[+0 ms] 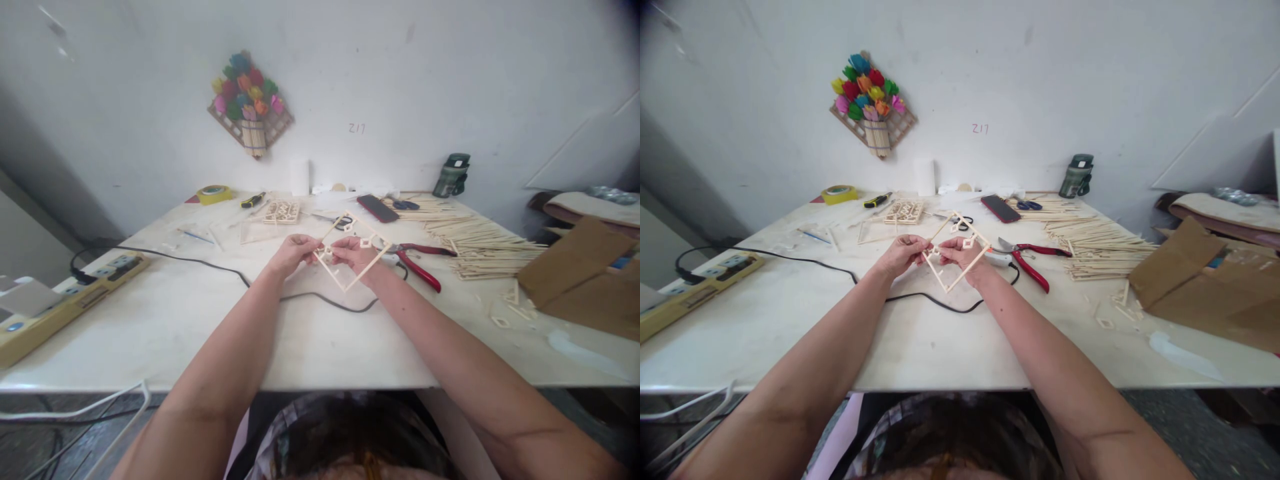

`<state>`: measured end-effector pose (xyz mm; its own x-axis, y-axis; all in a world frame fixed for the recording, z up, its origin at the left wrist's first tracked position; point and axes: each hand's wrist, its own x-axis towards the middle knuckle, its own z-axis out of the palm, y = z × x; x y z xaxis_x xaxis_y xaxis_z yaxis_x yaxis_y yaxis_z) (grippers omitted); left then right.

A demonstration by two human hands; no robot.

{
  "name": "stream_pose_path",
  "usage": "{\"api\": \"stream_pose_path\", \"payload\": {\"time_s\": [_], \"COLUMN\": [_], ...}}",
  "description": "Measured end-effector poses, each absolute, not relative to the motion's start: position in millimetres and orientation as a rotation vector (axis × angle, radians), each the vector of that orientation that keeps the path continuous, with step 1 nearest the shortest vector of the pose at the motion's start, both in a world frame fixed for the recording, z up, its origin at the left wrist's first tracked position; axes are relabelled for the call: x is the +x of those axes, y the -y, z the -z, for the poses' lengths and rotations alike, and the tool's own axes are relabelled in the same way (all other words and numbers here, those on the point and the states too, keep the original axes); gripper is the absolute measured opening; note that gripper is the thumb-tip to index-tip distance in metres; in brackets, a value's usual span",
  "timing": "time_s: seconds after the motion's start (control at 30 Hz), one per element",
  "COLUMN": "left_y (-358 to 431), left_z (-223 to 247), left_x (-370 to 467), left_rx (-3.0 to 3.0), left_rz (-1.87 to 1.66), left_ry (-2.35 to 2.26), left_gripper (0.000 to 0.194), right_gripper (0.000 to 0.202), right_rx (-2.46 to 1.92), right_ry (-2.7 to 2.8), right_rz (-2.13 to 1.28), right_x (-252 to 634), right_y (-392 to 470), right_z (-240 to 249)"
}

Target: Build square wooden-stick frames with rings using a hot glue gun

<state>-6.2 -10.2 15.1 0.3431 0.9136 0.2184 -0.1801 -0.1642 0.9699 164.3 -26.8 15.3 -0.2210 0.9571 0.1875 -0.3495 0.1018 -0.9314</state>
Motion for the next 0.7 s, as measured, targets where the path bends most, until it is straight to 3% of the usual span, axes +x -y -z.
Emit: {"api": "stream_pose_path", "payload": {"time_s": [0.7], "left_y": [8.0], "left_z": [-12.6], "left_x": [-7.5], "left_rx": [1.402], "left_rz": [-1.132], "left_ry": [-0.718], "left_gripper": [0.026], "right_gripper": [0.024], "right_rx": [-0.724], "right_ry": [1.206], "right_rz": [-1.404], "right_x": [162.8], "right_y": [30.7], "right_z": [-19.0]}}
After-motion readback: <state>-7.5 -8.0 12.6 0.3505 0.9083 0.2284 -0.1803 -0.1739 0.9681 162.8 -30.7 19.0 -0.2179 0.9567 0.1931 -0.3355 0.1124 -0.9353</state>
